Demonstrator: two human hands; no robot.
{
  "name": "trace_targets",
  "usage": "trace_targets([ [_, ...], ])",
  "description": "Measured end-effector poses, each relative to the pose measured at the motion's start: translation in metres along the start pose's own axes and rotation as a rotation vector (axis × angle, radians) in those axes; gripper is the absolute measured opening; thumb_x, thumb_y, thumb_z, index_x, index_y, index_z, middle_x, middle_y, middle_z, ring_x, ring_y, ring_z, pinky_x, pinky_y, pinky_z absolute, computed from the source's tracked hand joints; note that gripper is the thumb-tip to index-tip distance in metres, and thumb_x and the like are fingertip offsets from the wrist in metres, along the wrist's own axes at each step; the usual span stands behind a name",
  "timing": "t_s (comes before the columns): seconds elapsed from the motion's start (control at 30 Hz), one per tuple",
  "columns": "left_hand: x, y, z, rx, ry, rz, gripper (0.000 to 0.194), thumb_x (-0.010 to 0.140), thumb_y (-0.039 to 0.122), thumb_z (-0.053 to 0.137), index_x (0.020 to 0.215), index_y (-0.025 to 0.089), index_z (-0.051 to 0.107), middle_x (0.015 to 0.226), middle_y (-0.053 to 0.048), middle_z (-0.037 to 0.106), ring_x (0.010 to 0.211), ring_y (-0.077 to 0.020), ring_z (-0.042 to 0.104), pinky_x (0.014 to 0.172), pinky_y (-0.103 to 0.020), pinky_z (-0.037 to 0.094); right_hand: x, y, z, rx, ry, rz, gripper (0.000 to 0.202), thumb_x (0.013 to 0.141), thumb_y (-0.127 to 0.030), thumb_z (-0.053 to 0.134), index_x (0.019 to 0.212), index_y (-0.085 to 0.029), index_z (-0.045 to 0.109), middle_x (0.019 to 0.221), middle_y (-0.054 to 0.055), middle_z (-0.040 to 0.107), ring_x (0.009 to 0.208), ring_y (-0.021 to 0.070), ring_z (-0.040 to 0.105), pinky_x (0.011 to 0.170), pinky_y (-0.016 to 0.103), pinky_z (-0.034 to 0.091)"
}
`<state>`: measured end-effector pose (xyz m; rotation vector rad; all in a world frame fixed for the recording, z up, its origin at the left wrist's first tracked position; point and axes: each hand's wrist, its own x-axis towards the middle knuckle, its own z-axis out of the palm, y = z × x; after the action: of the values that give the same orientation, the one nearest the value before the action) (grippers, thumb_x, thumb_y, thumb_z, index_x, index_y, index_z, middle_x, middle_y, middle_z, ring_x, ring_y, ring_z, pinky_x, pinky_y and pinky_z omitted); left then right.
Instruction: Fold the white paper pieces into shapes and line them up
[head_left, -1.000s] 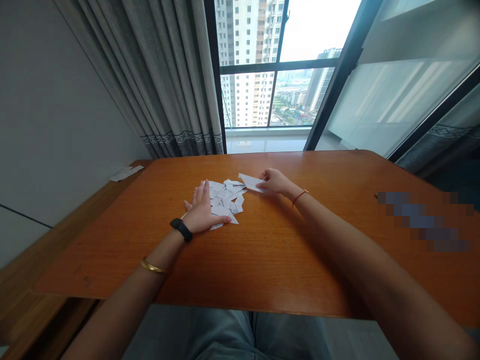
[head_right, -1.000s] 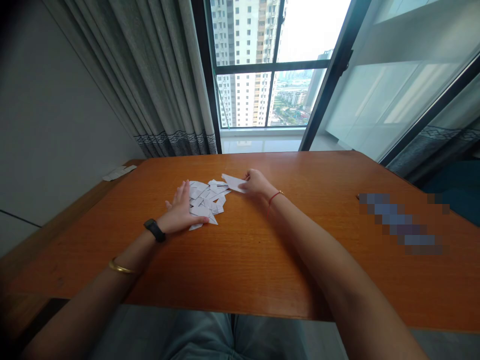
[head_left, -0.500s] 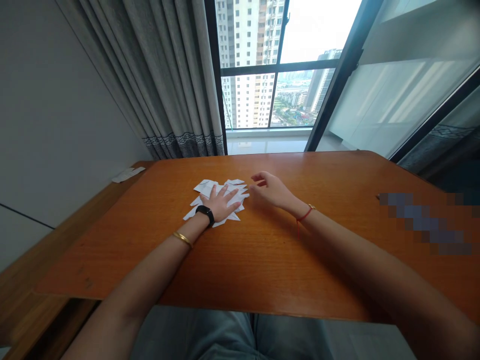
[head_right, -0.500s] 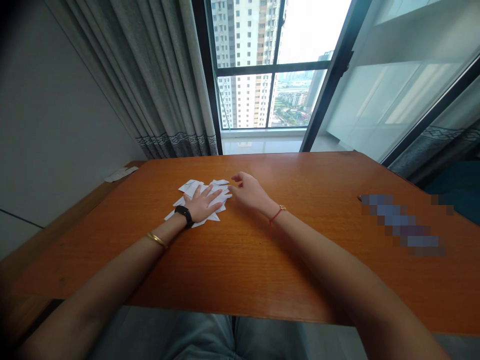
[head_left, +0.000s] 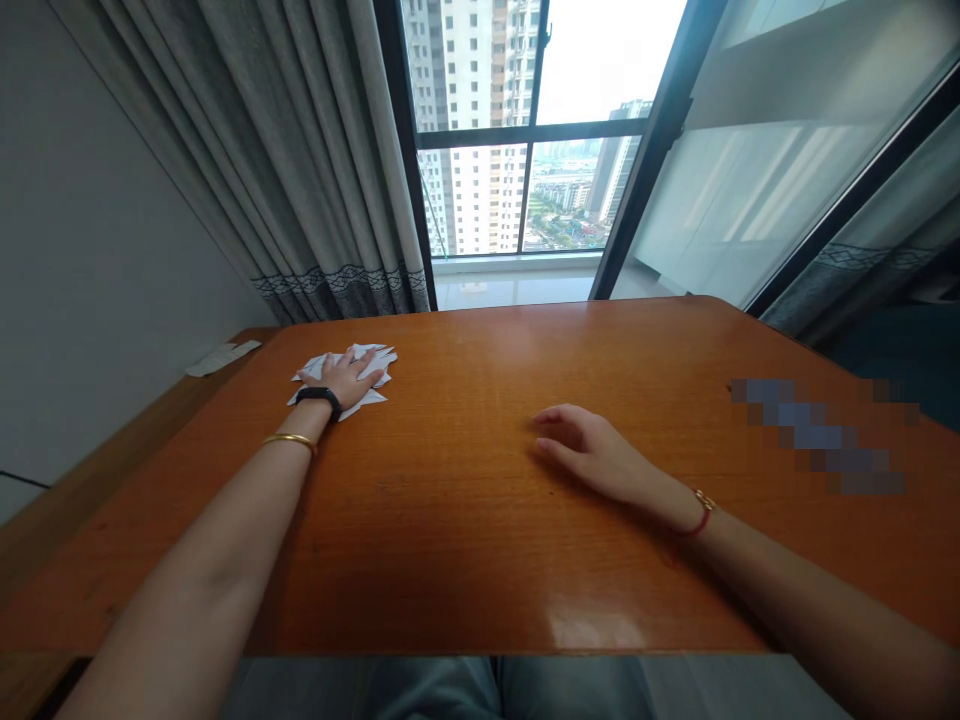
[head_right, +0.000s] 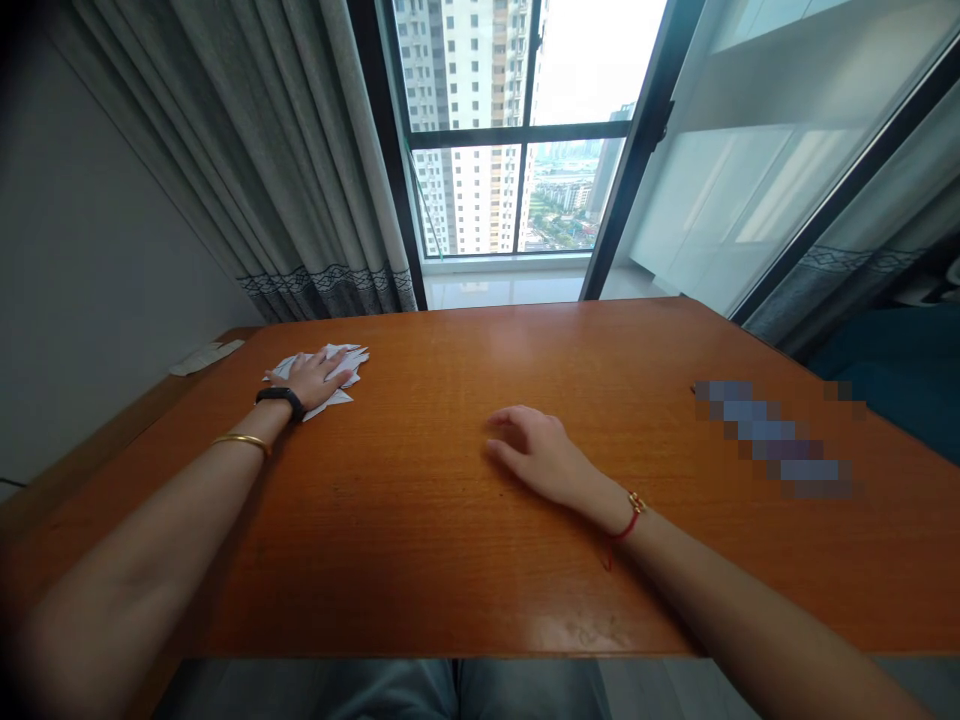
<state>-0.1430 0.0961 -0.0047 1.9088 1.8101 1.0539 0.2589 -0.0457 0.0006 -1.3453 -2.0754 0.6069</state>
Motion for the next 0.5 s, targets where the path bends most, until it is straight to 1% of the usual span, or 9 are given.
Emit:
trace_targets([
  [0.07, -0.002, 0.008, 0.003, 0.128, -0.004, -0.033, 0.064, 0.068, 0.062, 0.065, 0.123, 0.028, 0.059, 0.147, -0.013, 0.039, 0.143, -0.0427, 0.002, 0.100, -0.076, 0.008, 0.000, 0.001, 0.001, -0.012, -0.013, -0.008, 0.028, 0.084, -0.037, 0.059, 0.109, -0.022, 0.062, 0.111, 0.007, 0.066, 0.104, 0.0236, 0.061, 0.095, 0.043, 0.045],
  [0.1, -0.006, 0.015, 0.007, 0.182, 0.000, -0.016, 0.063, 0.074, 0.062, 0.059, 0.127, 0.029, 0.056, 0.149, -0.012, 0.037, 0.143, -0.0416, 0.002, 0.100, -0.076, 0.005, 0.001, 0.001, 0.001, -0.016, -0.015, -0.002, 0.028, 0.084, -0.037, 0.060, 0.109, -0.022, 0.062, 0.111, 0.007, 0.066, 0.104, 0.0235, 0.061, 0.095, 0.043, 0.045],
  [0.17, -0.021, 0.038, 0.018, 0.239, -0.009, 0.035, 0.060, 0.082, 0.059, 0.050, 0.134, 0.028, 0.050, 0.149, -0.012, 0.036, 0.143, -0.0406, 0.011, 0.102, -0.075, 0.000, 0.001, -0.002, 0.000, -0.023, -0.025, 0.022, 0.029, 0.084, -0.036, 0.060, 0.109, -0.022, 0.062, 0.112, 0.007, 0.066, 0.104, 0.0234, 0.061, 0.095, 0.043, 0.045],
  [0.2, -0.032, 0.052, 0.024, 0.234, -0.037, 0.059, 0.059, 0.083, 0.058, 0.049, 0.134, 0.026, 0.050, 0.147, -0.014, 0.040, 0.140, -0.0399, 0.021, 0.104, -0.074, 0.003, 0.002, -0.005, -0.001, -0.031, -0.038, 0.037, 0.030, 0.084, -0.037, 0.060, 0.109, -0.022, 0.062, 0.112, 0.007, 0.066, 0.104, 0.0236, 0.061, 0.094, 0.043, 0.045],
  [0.23, -0.044, 0.067, 0.031, 0.217, -0.080, 0.098, 0.056, 0.084, 0.056, 0.049, 0.132, 0.025, 0.052, 0.143, -0.012, 0.046, 0.136, -0.0360, 0.032, 0.108, -0.068, 0.010, 0.002, -0.009, -0.001, -0.041, -0.057, 0.050, 0.030, 0.083, -0.037, 0.061, 0.110, -0.022, 0.062, 0.113, 0.008, 0.066, 0.104, 0.0241, 0.061, 0.093, 0.043, 0.046],
  [0.3, -0.072, 0.099, 0.043, 0.114, -0.262, 0.227, 0.052, 0.088, 0.051, 0.045, 0.128, 0.020, 0.055, 0.136, -0.012, 0.053, 0.129, -0.0296, 0.044, 0.111, -0.054, 0.025, 0.004, -0.018, -0.001, -0.062, -0.107, 0.054, 0.033, 0.083, -0.038, 0.062, 0.110, -0.021, 0.062, 0.113, 0.009, 0.066, 0.103, 0.0250, 0.061, 0.090, 0.043, 0.046],
  [0.33, -0.086, 0.115, 0.048, 0.076, -0.342, 0.271, 0.050, 0.089, 0.051, 0.044, 0.128, 0.021, 0.055, 0.135, -0.011, 0.054, 0.127, -0.0276, 0.047, 0.111, -0.051, 0.028, 0.005, -0.023, 0.000, -0.069, -0.124, 0.046, 0.033, 0.083, -0.038, 0.062, 0.111, -0.020, 0.063, 0.113, 0.009, 0.066, 0.103, 0.0252, 0.061, 0.089, 0.042, 0.046],
  [0.43, -0.121, 0.149, 0.057, 0.039, -0.581, 0.406, 0.045, 0.090, 0.047, 0.046, 0.129, 0.026, 0.053, 0.136, -0.008, 0.054, 0.127, -0.0256, 0.047, 0.110, -0.052, 0.028, 0.006, -0.034, 0.007, -0.070, -0.123, -0.010, 0.029, 0.085, -0.035, 0.060, 0.110, -0.020, 0.063, 0.111, 0.009, 0.067, 0.103, 0.0240, 0.061, 0.087, 0.040, 0.044],
  [0.5, -0.135, 0.160, 0.061, 0.038, -0.616, 0.448, 0.039, 0.092, 0.042, 0.045, 0.127, 0.027, 0.052, 0.132, -0.006, 0.057, 0.123, -0.0240, 0.050, 0.110, -0.056, 0.025, 0.004, -0.036, 0.013, -0.090, -0.106, -0.055, 0.023, 0.087, -0.033, 0.057, 0.105, -0.020, 0.064, 0.105, 0.007, 0.069, 0.100, 0.0229, 0.061, 0.086, 0.039, 0.042],
])
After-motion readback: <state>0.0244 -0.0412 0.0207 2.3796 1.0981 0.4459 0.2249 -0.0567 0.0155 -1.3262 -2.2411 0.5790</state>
